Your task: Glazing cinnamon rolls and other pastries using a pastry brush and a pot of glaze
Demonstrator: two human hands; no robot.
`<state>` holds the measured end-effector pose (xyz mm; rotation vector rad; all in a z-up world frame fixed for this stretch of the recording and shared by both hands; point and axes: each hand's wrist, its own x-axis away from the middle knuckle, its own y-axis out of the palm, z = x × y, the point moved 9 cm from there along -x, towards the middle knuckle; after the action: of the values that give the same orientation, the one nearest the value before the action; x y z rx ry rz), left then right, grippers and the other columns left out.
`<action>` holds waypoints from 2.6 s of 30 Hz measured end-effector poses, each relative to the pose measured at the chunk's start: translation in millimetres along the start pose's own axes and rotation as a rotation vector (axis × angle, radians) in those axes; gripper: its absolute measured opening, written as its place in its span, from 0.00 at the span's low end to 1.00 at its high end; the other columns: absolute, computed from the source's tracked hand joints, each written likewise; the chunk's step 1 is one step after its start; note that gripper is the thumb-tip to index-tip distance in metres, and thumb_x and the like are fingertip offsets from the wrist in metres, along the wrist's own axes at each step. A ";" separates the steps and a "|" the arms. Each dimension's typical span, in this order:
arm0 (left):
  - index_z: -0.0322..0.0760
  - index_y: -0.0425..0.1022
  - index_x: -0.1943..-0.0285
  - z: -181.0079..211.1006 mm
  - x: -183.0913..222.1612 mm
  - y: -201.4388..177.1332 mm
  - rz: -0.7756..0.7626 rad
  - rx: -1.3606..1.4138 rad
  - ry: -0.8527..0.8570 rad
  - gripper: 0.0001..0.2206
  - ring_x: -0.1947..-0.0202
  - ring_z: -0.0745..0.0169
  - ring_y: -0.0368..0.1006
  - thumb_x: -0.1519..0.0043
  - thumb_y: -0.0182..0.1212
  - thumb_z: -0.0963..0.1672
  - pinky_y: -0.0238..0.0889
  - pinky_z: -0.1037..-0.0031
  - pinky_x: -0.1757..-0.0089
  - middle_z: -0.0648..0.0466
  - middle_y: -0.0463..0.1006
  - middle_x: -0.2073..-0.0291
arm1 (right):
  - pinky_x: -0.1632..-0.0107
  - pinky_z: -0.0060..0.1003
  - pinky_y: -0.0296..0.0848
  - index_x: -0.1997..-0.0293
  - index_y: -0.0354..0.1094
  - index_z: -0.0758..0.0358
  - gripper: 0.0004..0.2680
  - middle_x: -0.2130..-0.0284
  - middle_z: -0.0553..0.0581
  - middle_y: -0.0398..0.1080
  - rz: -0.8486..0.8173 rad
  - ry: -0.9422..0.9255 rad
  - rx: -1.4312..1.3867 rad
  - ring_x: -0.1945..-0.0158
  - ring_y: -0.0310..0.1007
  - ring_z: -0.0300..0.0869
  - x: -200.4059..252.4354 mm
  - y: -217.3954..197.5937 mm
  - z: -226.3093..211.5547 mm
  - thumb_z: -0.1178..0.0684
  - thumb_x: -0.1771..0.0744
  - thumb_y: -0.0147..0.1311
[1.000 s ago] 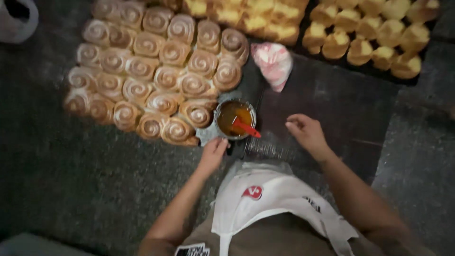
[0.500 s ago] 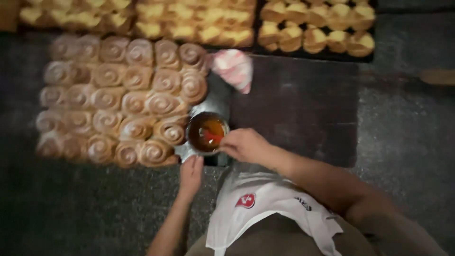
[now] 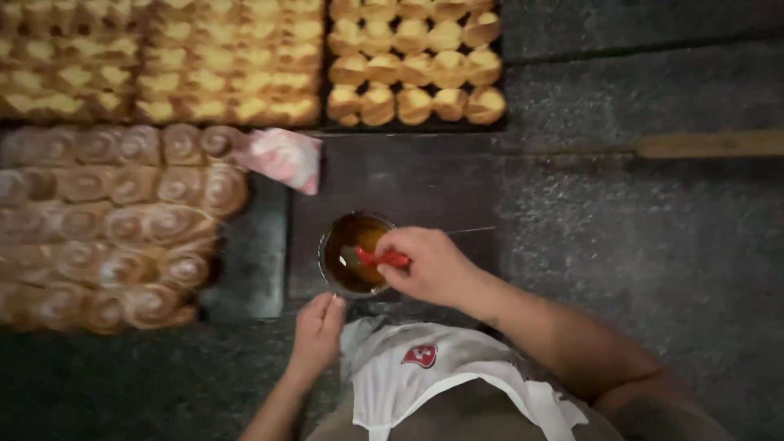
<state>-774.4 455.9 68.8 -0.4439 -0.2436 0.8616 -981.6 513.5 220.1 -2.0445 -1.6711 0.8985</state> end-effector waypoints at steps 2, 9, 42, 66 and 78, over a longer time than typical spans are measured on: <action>0.43 0.62 0.77 19.2 -1.0 52.1 0.003 0.010 -0.099 0.18 0.77 0.66 0.58 0.32 0.50 0.49 0.51 0.63 0.71 0.60 0.64 0.83 | 0.57 0.40 0.72 0.56 0.72 0.53 0.08 0.65 0.52 0.77 -0.060 0.063 0.111 0.61 0.77 0.47 26.7 -35.0 30.7 0.47 0.36 0.61; 0.33 0.72 0.74 87.1 -1.9 203.8 0.127 0.177 -0.183 0.17 0.73 0.59 0.68 0.31 0.56 0.46 0.65 0.64 0.65 0.45 0.73 0.80 | 0.58 0.49 0.79 0.53 0.74 0.51 0.09 0.70 0.59 0.79 -0.217 0.101 0.250 0.61 0.80 0.59 101.2 -128.0 116.9 0.44 0.34 0.57; 0.32 0.77 0.70 105.2 -204.9 325.1 0.879 0.187 -0.474 0.15 0.66 0.38 0.77 0.31 0.55 0.45 0.69 0.57 0.62 0.40 0.78 0.74 | 0.84 0.36 0.65 0.70 0.64 0.59 0.07 0.89 0.61 0.61 0.263 0.797 -1.004 0.91 0.61 0.45 -243.3 -147.0 530.4 0.52 0.35 0.58; 0.35 0.77 0.72 -26.1 -104.6 284.1 1.024 0.169 -0.609 0.14 0.71 0.51 0.72 0.32 0.59 0.45 0.67 0.62 0.61 0.44 0.73 0.78 | 0.77 0.36 0.77 0.65 0.69 0.63 0.09 0.78 0.59 0.74 -0.263 0.317 -0.436 0.77 0.78 0.41 -299.8 -90.7 504.9 0.50 0.30 0.52; 0.35 0.76 0.71 -15.9 -106.8 267.3 1.003 0.263 -0.672 0.15 0.69 0.46 0.73 0.31 0.57 0.47 0.67 0.59 0.60 0.43 0.74 0.75 | 0.77 0.39 0.79 0.62 0.72 0.65 0.07 0.78 0.65 0.74 -0.075 0.227 -0.371 0.77 0.81 0.47 -356.3 -60.7 485.3 0.51 0.31 0.58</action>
<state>-1016.3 520.6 -74.0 0.0236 -0.5318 1.9999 -1385.7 126.4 -10.3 -2.1962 -1.8777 0.3316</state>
